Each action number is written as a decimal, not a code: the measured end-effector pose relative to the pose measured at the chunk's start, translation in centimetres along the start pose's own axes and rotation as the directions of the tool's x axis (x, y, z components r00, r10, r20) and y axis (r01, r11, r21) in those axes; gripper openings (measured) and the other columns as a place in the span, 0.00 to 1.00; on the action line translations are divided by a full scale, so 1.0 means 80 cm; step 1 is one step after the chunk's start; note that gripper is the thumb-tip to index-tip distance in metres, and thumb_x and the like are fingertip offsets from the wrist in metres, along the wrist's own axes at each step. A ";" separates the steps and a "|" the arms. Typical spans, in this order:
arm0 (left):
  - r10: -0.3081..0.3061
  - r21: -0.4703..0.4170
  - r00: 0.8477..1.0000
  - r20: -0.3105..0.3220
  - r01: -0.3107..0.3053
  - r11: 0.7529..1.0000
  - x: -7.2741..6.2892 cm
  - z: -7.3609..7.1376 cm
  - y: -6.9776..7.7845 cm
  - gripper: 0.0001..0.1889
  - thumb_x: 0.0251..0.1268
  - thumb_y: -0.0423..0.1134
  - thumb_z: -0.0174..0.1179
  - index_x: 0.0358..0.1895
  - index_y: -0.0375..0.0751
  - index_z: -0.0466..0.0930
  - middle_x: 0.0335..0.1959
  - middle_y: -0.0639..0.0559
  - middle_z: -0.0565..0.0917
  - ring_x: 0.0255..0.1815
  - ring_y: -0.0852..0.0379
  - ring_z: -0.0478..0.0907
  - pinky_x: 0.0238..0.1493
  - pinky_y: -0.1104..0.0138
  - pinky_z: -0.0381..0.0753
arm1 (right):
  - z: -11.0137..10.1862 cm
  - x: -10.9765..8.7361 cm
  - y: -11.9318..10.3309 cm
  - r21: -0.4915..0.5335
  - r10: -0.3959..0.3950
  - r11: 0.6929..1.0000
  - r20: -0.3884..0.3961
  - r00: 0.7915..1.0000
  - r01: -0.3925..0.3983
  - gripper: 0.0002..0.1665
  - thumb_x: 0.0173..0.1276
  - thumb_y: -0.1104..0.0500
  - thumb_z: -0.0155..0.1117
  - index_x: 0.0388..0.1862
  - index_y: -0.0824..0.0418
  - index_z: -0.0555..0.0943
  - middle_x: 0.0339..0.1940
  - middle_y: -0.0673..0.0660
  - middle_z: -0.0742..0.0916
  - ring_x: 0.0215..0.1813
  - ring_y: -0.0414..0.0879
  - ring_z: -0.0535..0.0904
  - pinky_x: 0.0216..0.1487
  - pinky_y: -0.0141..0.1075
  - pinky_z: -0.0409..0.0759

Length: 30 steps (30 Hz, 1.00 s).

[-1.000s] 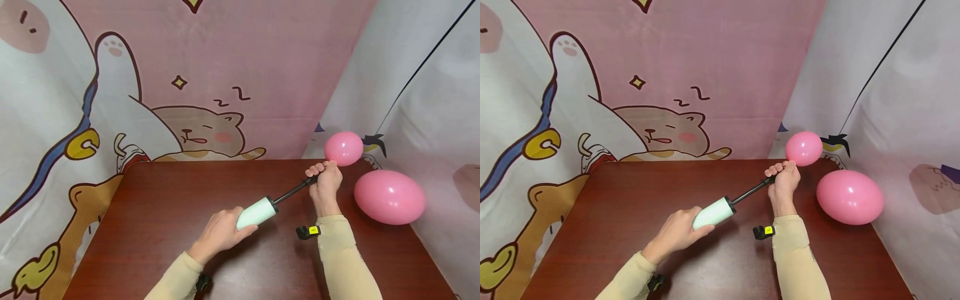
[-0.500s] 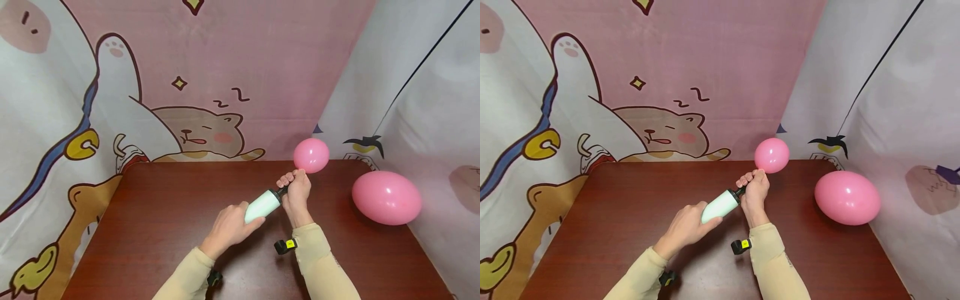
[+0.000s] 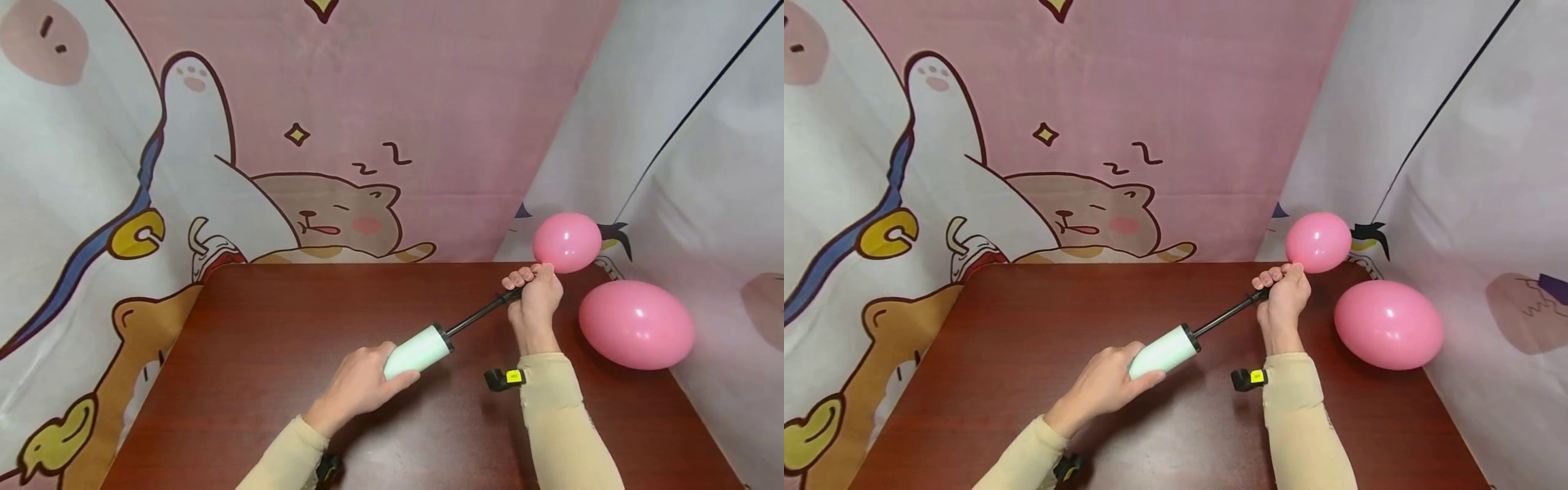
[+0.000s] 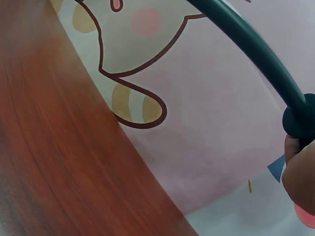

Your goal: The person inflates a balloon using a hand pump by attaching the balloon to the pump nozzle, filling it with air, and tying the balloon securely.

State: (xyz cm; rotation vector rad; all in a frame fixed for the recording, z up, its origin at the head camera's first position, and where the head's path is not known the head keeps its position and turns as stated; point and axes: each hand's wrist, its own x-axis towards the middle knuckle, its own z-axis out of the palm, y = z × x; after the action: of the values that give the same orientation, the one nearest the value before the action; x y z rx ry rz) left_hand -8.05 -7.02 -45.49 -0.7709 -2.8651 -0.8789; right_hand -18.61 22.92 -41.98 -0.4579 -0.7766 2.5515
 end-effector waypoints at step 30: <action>-0.030 -0.091 0.998 0.058 0.035 0.995 0.009 0.001 0.008 0.25 0.66 0.62 0.66 0.47 0.42 0.82 0.25 0.58 0.79 0.21 0.65 0.69 0.21 0.71 0.67 | 0.006 -0.013 0.009 -0.049 0.009 0.999 0.012 1.000 -0.008 0.22 0.87 0.56 0.42 0.27 0.60 0.67 0.15 0.51 0.70 0.15 0.41 0.66 0.17 0.30 0.68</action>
State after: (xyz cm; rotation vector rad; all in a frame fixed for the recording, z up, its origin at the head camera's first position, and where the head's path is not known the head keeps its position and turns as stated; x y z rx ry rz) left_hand -8.41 -6.21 -45.09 -0.7716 -2.9120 -1.0158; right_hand -18.13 21.67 -41.83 -0.4625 -0.8443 2.5504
